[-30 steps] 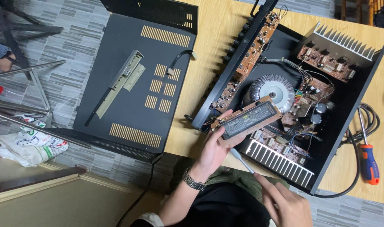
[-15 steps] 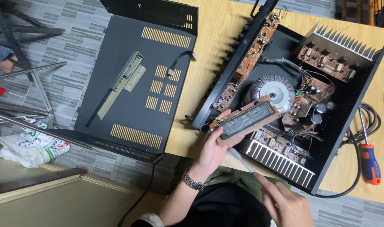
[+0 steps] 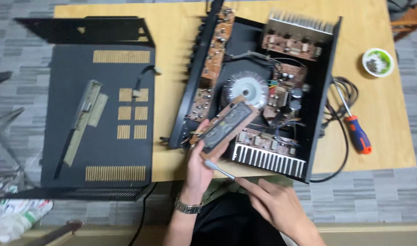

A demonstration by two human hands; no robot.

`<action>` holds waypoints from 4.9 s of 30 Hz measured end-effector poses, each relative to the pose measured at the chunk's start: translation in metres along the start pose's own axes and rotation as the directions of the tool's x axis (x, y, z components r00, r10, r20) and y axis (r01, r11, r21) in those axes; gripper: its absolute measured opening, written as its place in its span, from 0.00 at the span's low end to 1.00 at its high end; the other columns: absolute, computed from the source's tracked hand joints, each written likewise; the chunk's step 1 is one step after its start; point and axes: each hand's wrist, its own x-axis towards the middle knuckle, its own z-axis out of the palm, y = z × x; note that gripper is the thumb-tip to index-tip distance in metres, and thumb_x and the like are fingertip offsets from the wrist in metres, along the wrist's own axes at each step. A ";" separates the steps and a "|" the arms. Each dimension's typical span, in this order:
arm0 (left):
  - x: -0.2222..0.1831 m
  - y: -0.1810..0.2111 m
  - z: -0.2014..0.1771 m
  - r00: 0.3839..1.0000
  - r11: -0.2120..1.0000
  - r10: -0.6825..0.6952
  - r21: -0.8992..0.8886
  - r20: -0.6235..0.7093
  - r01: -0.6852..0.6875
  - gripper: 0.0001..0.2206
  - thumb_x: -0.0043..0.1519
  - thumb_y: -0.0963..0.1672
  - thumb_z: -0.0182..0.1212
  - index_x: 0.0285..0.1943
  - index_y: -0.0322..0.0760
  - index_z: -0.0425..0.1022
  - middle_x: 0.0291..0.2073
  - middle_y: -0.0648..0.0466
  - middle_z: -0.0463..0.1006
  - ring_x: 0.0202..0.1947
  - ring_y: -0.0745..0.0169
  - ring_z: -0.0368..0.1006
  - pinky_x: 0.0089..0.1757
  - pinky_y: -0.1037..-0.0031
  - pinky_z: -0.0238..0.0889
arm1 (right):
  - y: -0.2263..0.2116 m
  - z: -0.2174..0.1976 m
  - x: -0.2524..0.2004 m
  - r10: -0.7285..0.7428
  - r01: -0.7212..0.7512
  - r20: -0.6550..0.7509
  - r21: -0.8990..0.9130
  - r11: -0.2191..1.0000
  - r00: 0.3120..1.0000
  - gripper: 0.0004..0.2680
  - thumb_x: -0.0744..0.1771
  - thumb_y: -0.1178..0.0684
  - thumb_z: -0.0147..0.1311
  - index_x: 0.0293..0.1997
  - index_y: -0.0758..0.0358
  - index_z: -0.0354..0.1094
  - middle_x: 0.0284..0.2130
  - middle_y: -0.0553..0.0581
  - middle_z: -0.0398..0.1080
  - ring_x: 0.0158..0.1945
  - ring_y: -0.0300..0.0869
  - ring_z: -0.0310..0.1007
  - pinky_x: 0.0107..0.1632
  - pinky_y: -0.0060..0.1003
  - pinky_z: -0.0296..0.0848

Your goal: Cleaning and inspecting internal components of an electronic amplifier using a brush and screwdriver

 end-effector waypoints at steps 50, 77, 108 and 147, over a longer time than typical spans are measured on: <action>-0.011 -0.004 -0.014 0.995 0.996 0.089 -0.019 0.042 -0.089 0.12 0.70 0.42 0.53 0.58 0.31 0.76 0.56 0.48 0.79 0.58 0.55 0.74 0.61 0.58 0.67 | 0.023 -0.057 0.032 0.118 -0.216 -0.481 -0.154 0.964 0.869 0.14 0.71 0.71 0.53 0.65 0.71 0.70 0.44 0.65 0.77 0.26 0.45 0.64 0.30 0.38 0.61; -0.011 -0.012 -0.025 1.000 0.986 0.009 -0.166 0.021 -0.005 0.16 0.69 0.44 0.54 0.63 0.29 0.69 0.56 0.46 0.77 0.57 0.55 0.73 0.58 0.61 0.70 | 0.047 -0.021 0.029 0.118 -0.266 -0.429 -0.302 0.916 0.896 0.14 0.73 0.62 0.54 0.69 0.67 0.71 0.42 0.63 0.79 0.27 0.48 0.74 0.32 0.40 0.69; -0.010 -0.017 -0.022 0.999 0.998 0.019 -0.059 0.037 -0.017 0.14 0.70 0.45 0.55 0.61 0.34 0.75 0.59 0.49 0.78 0.61 0.54 0.73 0.62 0.61 0.65 | 0.036 -0.030 0.035 0.176 -0.165 -0.457 0.063 0.984 0.872 0.11 0.72 0.69 0.45 0.61 0.77 0.69 0.39 0.65 0.74 0.28 0.46 0.64 0.34 0.39 0.64; -0.017 -0.043 -0.044 0.989 0.990 -0.036 -0.131 0.142 0.054 0.25 0.68 0.36 0.50 0.76 0.37 0.57 0.70 0.44 0.65 0.70 0.44 0.63 0.70 0.56 0.57 | -0.021 -0.020 0.049 -0.198 0.184 -0.009 -0.333 0.925 0.980 0.17 0.68 0.54 0.57 0.66 0.50 0.69 0.19 0.46 0.56 0.18 0.35 0.52 0.22 0.33 0.56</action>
